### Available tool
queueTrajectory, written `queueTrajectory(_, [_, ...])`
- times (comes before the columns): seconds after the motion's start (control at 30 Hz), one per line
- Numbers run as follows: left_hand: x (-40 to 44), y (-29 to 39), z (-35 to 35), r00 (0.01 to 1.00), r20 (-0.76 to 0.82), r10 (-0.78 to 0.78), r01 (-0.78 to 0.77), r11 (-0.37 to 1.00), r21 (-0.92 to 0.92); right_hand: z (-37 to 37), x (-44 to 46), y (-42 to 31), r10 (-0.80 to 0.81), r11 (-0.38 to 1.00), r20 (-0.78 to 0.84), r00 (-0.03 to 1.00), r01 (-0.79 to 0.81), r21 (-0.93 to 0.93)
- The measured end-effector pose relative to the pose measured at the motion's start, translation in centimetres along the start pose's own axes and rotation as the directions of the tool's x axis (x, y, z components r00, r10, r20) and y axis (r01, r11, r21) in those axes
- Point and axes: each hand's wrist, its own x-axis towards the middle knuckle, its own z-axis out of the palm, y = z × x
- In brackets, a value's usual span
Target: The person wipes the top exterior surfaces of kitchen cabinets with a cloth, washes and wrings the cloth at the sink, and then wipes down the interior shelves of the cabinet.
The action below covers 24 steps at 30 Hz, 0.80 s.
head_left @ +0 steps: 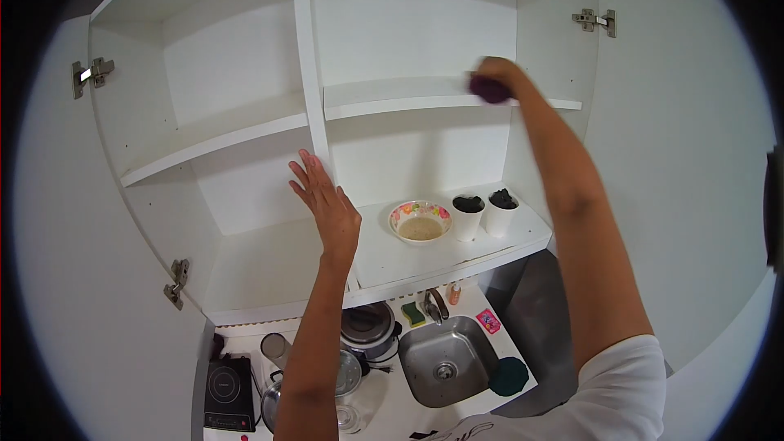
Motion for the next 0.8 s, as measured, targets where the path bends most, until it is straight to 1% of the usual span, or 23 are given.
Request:
queueTrajectory(0.03, [-0.1,0.0,-0.1,1.0,0.013,-0.007,0.007,1.0,-0.023,3.9,0.1,-3.2,-0.08,0.994,0.104,0.991,0.073,0.076])
queueTrajectory(0.07, [0.0,0.0,0.0,1.0,0.025,-0.009,0.011,0.999,-0.05,7.2,1.9,-6.2,-0.035,0.998,0.26,0.965,0.018,0.067])
queueTrajectory(0.1, [0.0,0.0,0.1,1.0,0.02,-0.007,0.008,0.998,-0.06,11.1,2.6,-9.1,-0.102,0.995,0.199,0.975,0.098,0.032])
queueTrajectory(0.13, [-0.1,-0.1,0.1,1.0,0.025,-0.007,0.008,0.999,-0.045,14.0,3.8,-11.4,-0.161,0.985,0.234,0.959,0.17,-0.02])
queueTrajectory(0.17, [-0.3,-0.3,0.1,0.999,0.031,-0.007,0.008,1.0,-0.028,15.9,1.4,-14.9,-0.107,0.982,0.22,0.97,0.138,-0.13])
queueTrajectory(0.2, [-0.3,-0.2,0.1,1.0,0.03,-0.004,0.005,0.999,-0.035,17.3,2.3,-15.8,-0.134,0.978,0.244,0.96,0.168,-0.126])
queueTrajectory(0.23, [-0.3,-0.1,0.0,0.999,0.033,-0.002,0.003,1.0,-0.023,17.5,2.6,-16.1,-0.102,0.96,0.247,0.964,0.16,-0.229])
queueTrajectory(0.27, [-0.3,-0.1,-0.1,0.999,0.034,-0.001,0.001,1.0,-0.011,17.1,3.6,-15.1,-0.1,0.96,0.243,0.965,0.158,-0.233])
queueTrajectory(0.33, [-0.3,-0.1,-0.1,1.0,0.029,0.011,-0.01,0.999,-0.03,15.0,5.2,-12.1,-0.202,0.974,0.383,0.901,0.225,-0.013])
queueTrajectory(0.37, [-0.4,-0.2,-0.1,0.999,0.023,0.022,-0.022,0.999,-0.04,13.2,5.3,-10.7,-0.11,0.984,0.334,0.936,0.15,-0.096])
queueTrajectory(0.4, [-0.5,-0.2,-0.1,1.0,0.02,0.022,-0.021,0.999,-0.04,11.1,8.6,-7.0,-0.195,0.979,0.368,0.909,0.201,0.022])
queueTrajectory(0.43, [-0.4,-0.1,-0.1,1.0,0.023,0.017,-0.016,0.998,-0.066,8.7,6.0,-6.6,-0.041,0.993,0.264,0.964,0.068,-0.094])
queueTrajectory(0.47, [-0.4,-0.2,-0.1,1.0,0.026,0.013,-0.01,0.996,-0.091,6.4,5.9,-4.7,0.045,0.991,0.189,0.981,-0.02,-0.133])
queueTrajectory(0.5, [-0.4,-0.3,0.0,1.0,0.022,0.017,-0.015,0.996,-0.089,4.3,6.2,-2.5,0.042,0.981,0.076,0.996,-0.027,-0.192])
queueTrajectory(0.53, [-0.4,-0.4,0.1,1.0,0.022,0.016,-0.014,0.995,-0.097,2.2,4.9,-1.9,0.12,0.922,-0.051,0.992,-0.13,-0.365])
queueTrajectory(0.57, [-0.5,-0.5,0.1,1.0,0.027,0.017,-0.014,0.995,-0.103,-0.2,6.2,0.5,0.066,0.877,-0.042,0.997,-0.078,-0.473])
queueTrajectory(0.6, [-0.7,-0.5,0.2,1.0,0.022,0.016,-0.014,0.995,-0.101,-0.7,5.2,0.7,-0.056,0.696,-0.224,0.973,-0.123,-0.708])
queueTrajectory(0.63, [-0.7,-0.5,0.1,1.0,0.027,0.009,-0.006,0.995,-0.099,-1.2,4.3,0.5,-0.228,0.461,-0.355,0.907,-0.22,-0.86])
queueTrajectory(0.67, [-0.5,-0.6,0.2,1.0,0.029,0.004,-0.001,0.995,-0.096,-2.6,4.9,0.6,-0.238,0.463,-0.356,0.904,-0.217,-0.859])
queueTrajectory(0.73, [-0.4,-0.5,0.1,1.0,0.028,0.009,-0.006,0.996,-0.092,-5.4,6.5,0.4,-0.091,0.72,-0.153,0.984,-0.041,-0.692])
queueTrajectory(0.77, [-0.4,-0.5,0.1,0.999,0.032,0.011,-0.008,0.996,-0.094,-6.2,7.8,0.3,-0.094,0.723,-0.15,0.984,-0.036,-0.69])
queueTrajectory(0.8, [-0.5,-0.5,0.2,0.999,0.034,0.011,-0.008,0.996,-0.089,-6.9,9.2,0.2,-0.092,0.875,-0.303,0.948,-0.068,-0.48])
